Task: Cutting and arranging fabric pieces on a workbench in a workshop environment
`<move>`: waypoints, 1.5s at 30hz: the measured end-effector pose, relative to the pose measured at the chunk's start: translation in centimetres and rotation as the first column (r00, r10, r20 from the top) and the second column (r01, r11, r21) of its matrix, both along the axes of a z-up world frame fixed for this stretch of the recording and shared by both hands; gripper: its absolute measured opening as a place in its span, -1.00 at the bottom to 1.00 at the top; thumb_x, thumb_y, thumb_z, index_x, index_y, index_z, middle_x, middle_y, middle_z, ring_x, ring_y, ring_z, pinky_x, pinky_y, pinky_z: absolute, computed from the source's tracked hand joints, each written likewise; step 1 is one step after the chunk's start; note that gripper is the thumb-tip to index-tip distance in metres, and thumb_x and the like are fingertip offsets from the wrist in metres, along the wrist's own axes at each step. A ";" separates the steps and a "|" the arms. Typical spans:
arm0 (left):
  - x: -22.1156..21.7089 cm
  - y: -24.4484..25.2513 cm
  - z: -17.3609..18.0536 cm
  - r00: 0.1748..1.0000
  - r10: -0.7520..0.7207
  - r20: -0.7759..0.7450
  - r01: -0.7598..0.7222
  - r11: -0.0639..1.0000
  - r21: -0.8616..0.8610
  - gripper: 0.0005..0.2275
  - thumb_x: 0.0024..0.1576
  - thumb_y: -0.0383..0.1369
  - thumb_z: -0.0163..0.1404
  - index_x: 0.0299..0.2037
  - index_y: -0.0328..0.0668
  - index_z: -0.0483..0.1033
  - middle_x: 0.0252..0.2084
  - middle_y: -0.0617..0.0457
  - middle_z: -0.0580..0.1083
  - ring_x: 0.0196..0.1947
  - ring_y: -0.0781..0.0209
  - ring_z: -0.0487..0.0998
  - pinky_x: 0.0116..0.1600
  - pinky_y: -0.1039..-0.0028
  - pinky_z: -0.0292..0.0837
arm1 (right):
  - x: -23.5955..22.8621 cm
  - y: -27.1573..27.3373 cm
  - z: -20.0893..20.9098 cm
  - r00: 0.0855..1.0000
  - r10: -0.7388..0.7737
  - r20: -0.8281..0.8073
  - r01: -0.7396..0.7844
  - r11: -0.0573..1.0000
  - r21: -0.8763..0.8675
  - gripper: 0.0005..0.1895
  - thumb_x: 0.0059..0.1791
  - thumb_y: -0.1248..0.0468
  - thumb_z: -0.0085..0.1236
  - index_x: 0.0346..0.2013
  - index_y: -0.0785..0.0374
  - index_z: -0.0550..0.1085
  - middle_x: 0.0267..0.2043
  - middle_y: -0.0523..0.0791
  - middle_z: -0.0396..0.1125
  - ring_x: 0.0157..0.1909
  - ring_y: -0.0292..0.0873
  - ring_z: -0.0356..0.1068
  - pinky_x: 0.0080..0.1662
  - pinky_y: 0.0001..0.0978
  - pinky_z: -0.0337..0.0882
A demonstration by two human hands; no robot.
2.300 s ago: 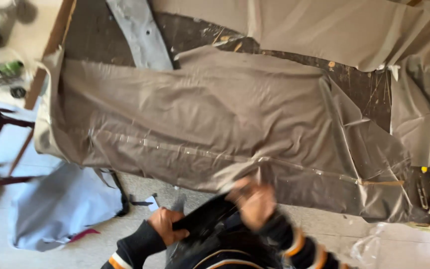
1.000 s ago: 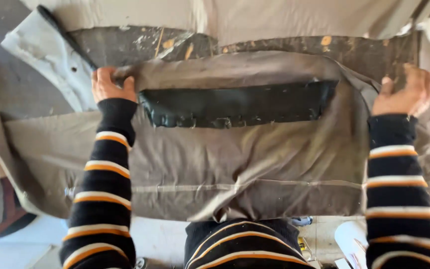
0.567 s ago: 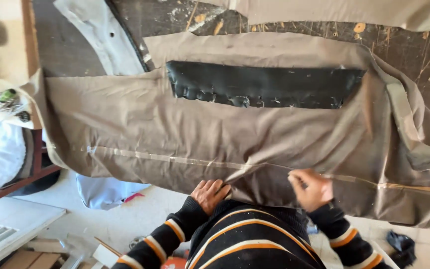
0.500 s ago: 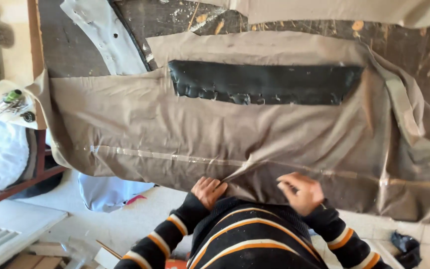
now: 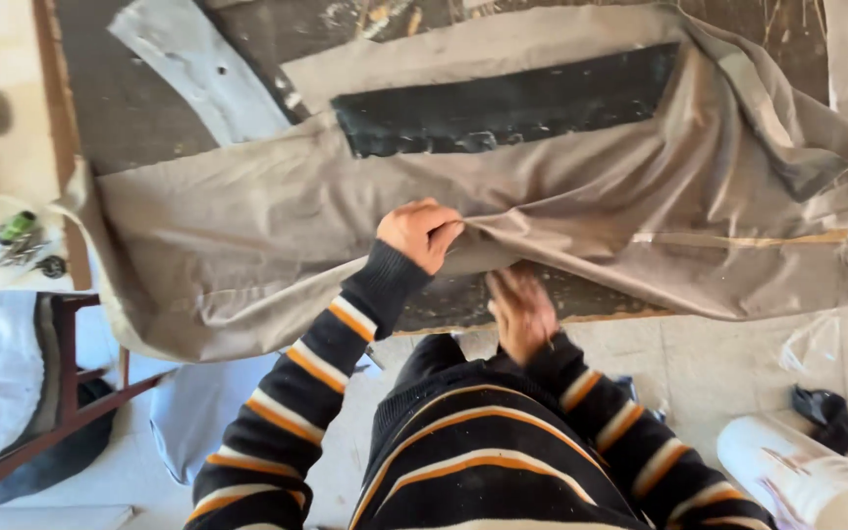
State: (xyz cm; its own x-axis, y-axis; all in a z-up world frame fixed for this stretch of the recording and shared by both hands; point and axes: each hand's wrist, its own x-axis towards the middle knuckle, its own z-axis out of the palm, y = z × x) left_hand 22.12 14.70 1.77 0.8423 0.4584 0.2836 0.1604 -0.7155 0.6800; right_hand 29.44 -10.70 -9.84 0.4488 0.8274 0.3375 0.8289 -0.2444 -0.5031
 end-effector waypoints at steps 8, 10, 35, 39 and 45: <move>-1.1 -0.6 2.1 0.988 -0.035 0.154 0.050 0.994 -0.095 -0.96 0.18 -0.26 0.13 -0.28 0.12 0.64 -0.41 0.16 0.52 -0.36 0.04 0.61 -0.26 0.35 0.55 | 3.3 7.9 -7.6 0.969 -0.200 0.149 0.246 0.861 -0.445 -0.35 -0.12 -0.31 0.14 0.08 0.00 0.49 -0.23 -0.09 0.53 -0.20 0.00 0.58 -0.25 -0.08 0.54; -1.3 -0.6 4.0 0.987 -0.074 0.143 0.085 0.994 -0.075 -0.94 0.18 -0.28 0.12 -0.29 0.06 0.64 -0.43 0.07 0.51 -0.37 -0.03 0.60 -0.25 0.28 0.55 | 4.0 9.5 -14.3 0.974 -0.191 0.121 0.223 0.898 -0.380 -0.51 -0.11 -0.13 0.15 -0.08 0.14 0.53 -0.31 0.00 0.51 -0.22 0.09 0.56 -0.22 -0.03 0.53; 0.3 0.6 0.8 0.993 -0.111 0.035 0.113 0.990 -0.080 -0.98 0.11 -0.23 0.17 -0.32 0.21 0.65 -0.49 0.19 0.51 -0.40 0.13 0.60 -0.24 0.43 0.56 | -3.8 7.5 -2.9 0.975 0.138 -0.176 -0.223 0.677 -0.701 -0.53 -0.16 -0.36 0.05 -0.19 -0.20 0.45 -0.48 -0.20 0.40 -0.26 -0.04 0.55 -0.20 -0.15 0.53; 0.3 -0.2 -0.5 0.983 -0.183 -0.012 0.182 0.982 -0.040 -0.95 0.10 -0.21 0.18 -0.31 0.18 0.65 -0.46 0.14 0.51 -0.37 0.10 0.61 -0.24 0.38 0.56 | -11.6 6.8 0.4 0.974 0.090 -0.207 -0.217 0.620 -0.754 -0.51 -0.17 -0.42 0.03 -0.18 -0.26 0.44 -0.49 -0.24 0.39 -0.26 -0.07 0.56 -0.20 -0.17 0.53; -5.8 -3.0 -3.2 0.982 -0.176 0.064 0.181 0.978 -0.101 -0.65 0.12 -0.04 0.12 -0.08 -0.11 0.56 -0.34 -0.16 0.55 -0.25 -0.21 0.61 -0.14 0.07 0.57 | -3.1 -1.8 3.1 0.941 0.205 -0.269 -0.337 0.488 -0.805 -0.48 -0.19 -0.52 0.00 -0.17 -0.38 0.41 -0.52 -0.32 0.36 -0.26 -0.13 0.56 -0.20 -0.21 0.53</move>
